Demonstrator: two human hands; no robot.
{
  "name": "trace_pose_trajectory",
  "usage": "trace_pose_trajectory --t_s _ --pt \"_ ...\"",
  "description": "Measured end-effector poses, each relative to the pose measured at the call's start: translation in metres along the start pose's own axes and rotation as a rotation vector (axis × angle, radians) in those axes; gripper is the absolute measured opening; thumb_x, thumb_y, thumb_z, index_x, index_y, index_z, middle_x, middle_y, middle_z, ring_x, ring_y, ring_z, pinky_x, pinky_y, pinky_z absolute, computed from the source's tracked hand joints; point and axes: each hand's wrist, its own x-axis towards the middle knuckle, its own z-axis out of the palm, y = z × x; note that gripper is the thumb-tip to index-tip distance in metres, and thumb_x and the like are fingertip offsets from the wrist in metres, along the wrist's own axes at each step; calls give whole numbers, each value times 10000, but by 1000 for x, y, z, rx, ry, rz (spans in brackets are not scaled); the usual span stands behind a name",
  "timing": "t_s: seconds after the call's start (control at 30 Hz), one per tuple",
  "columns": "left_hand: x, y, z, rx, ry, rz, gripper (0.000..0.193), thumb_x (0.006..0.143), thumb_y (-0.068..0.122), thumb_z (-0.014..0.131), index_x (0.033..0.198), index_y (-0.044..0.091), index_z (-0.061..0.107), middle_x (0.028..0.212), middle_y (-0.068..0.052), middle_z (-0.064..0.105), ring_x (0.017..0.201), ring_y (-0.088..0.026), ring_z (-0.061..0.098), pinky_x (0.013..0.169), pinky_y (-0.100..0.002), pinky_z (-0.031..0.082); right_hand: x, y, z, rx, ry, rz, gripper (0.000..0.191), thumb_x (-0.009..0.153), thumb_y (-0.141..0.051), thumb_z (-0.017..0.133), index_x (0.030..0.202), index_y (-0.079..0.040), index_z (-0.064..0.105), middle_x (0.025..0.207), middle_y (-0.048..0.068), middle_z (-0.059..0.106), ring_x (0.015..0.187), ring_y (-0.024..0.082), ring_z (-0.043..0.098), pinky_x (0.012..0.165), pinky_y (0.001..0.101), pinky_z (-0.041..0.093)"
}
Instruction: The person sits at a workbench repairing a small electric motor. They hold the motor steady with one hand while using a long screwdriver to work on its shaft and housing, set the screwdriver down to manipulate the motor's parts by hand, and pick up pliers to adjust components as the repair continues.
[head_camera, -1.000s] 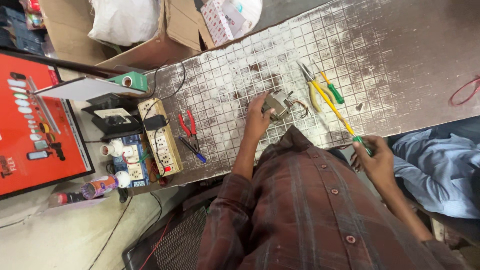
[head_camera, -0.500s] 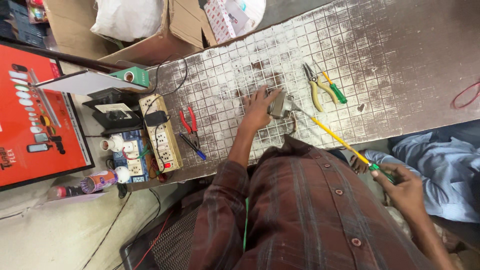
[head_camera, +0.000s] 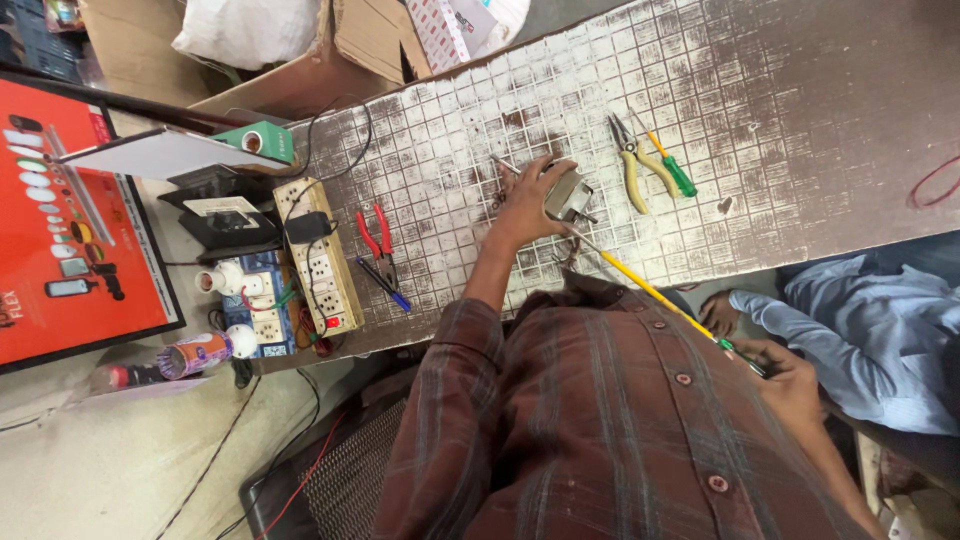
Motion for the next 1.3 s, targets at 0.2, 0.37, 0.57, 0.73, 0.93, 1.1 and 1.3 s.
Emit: trace_pose_trajectory --t_s 0.2,0.37,0.57,0.73,0.93,1.1,1.3 --pt "0 -4 5 -17 8 -20 1131 485 366 1030 1469 304 474 1581 -103 376 1498 -320 330 1215 -715 -14 -5 -7 2 -23 -15 5 295 923 -103 746 1192 17 728 1030 76 767 898 84 667 758 238 534" --pt "-2 -7 8 -184 62 42 1098 497 292 1018 1463 279 496 1603 -144 345 1479 -426 315 1198 -537 339 -2 -1 1 -10 -58 112 304 950 -139 707 1219 2 731 890 70 746 734 80 626 609 242 492" --pt "-3 -5 6 -189 22 -23 1039 507 171 974 1437 293 526 1607 -107 351 1487 -412 314 1194 -545 358 11 22 0 68 -137 191 304 982 -236 684 1135 11 773 780 44 723 626 71 583 521 248 451" --pt "-3 -1 2 -193 -4 -47 1041 494 184 979 1426 316 533 1613 -86 345 1494 -408 308 1190 -553 365 14 27 2 105 -160 167 299 990 -260 676 1114 -10 783 789 16 730 650 46 585 534 235 467" --pt "-1 -5 3 -158 -7 -17 1070 482 227 998 1434 316 516 1603 -86 362 1483 -413 312 1198 -552 347 14 26 1 76 -151 191 303 1003 -268 674 1109 -12 795 763 21 727 639 53 579 525 246 459" --pt "-2 -9 3 -160 5 52 1101 495 261 1000 1468 276 484 1597 -95 368 1480 -414 330 1234 -550 310 13 23 2 40 -141 223 301 987 -255 683 1127 -11 788 766 41 739 631 69 603 513 255 468" --pt "-5 -5 0 -187 47 62 1315 521 224 989 1599 206 234 1657 -110 290 1515 -463 162 1214 -578 253 15 24 6 132 -163 199 309 1021 -262 660 1133 0 779 833 13 724 692 43 591 577 229 471"
